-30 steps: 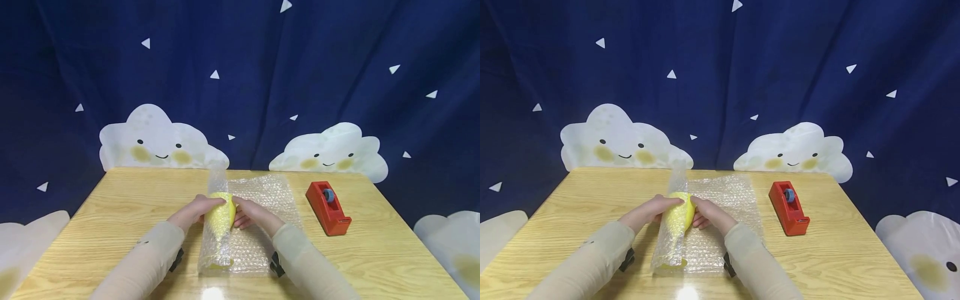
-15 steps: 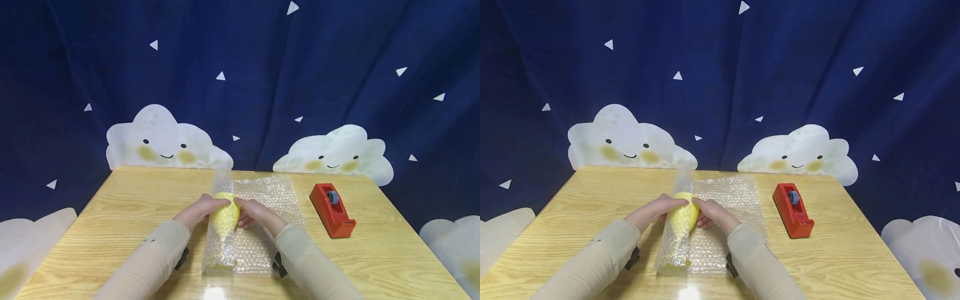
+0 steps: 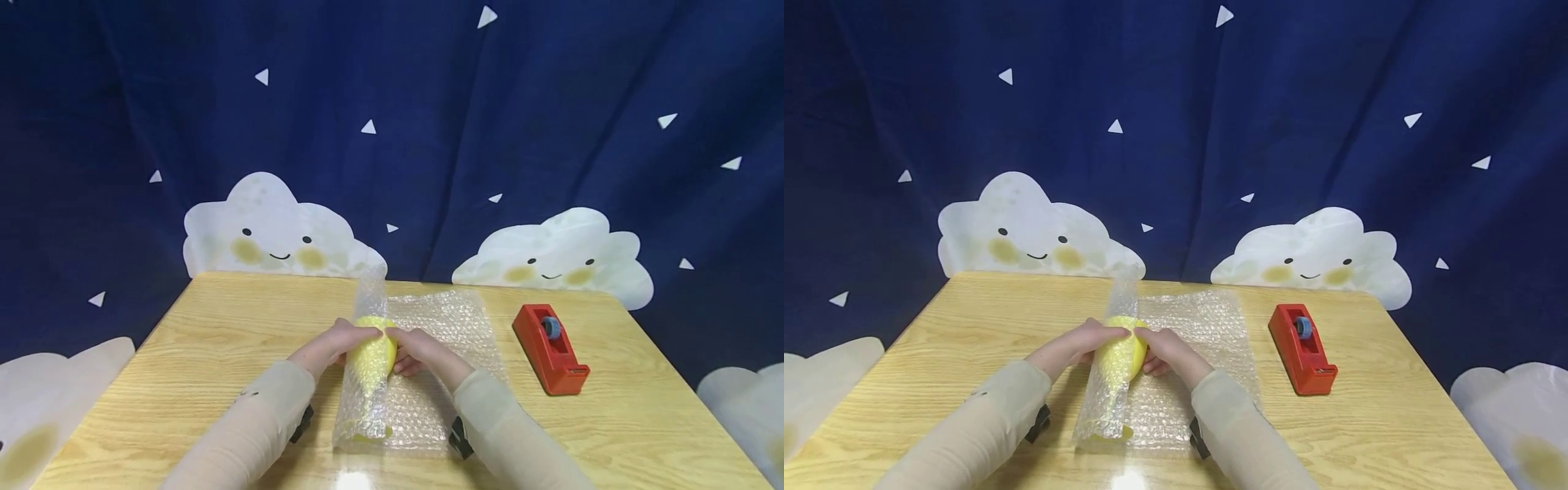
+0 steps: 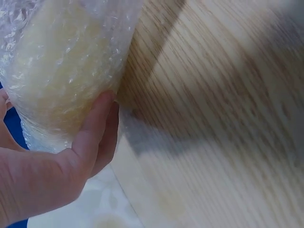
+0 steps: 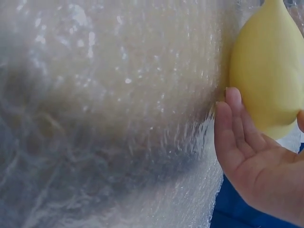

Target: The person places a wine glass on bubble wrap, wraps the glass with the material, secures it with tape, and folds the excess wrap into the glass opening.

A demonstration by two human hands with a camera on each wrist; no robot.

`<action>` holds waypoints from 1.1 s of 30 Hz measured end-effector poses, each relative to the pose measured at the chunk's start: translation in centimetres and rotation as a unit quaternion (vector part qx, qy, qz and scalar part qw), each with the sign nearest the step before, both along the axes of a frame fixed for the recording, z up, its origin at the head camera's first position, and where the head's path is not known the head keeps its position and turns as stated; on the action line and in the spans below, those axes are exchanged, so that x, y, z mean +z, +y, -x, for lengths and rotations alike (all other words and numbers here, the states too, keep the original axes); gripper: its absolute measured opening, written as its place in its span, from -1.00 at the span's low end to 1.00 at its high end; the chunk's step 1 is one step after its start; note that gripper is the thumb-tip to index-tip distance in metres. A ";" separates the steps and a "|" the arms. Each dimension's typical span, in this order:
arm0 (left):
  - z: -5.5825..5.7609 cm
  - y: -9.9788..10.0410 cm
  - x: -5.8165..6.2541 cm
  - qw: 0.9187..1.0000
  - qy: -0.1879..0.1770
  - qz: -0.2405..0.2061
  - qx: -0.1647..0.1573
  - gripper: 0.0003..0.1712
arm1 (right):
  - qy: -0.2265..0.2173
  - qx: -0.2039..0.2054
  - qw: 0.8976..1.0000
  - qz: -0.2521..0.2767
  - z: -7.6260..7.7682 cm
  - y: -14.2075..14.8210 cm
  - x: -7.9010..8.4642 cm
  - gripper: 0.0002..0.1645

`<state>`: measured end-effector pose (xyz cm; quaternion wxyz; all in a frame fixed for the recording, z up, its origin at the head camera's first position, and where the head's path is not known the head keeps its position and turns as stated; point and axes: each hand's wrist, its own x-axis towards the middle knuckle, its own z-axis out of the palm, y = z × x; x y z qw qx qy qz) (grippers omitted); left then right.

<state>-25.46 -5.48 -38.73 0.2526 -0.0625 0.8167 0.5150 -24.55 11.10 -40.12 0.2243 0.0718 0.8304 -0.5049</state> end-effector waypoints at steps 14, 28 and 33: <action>0.7 -1.8 -0.7 0.997 -0.022 -0.073 -0.025 -0.29 | -0.001 0.012 1.000 -0.002 0.1 0.3 0.1 -0.44; 0.8 -0.6 -1.1 0.993 -0.029 -0.111 -0.013 -0.34 | -0.001 0.027 0.999 -0.020 0.2 1.1 0.0 -0.47; 0.6 0.1 -1.1 0.996 -0.017 -0.083 0.008 -0.35 | 0.005 0.020 1.000 -0.008 -0.1 1.2 0.0 -0.49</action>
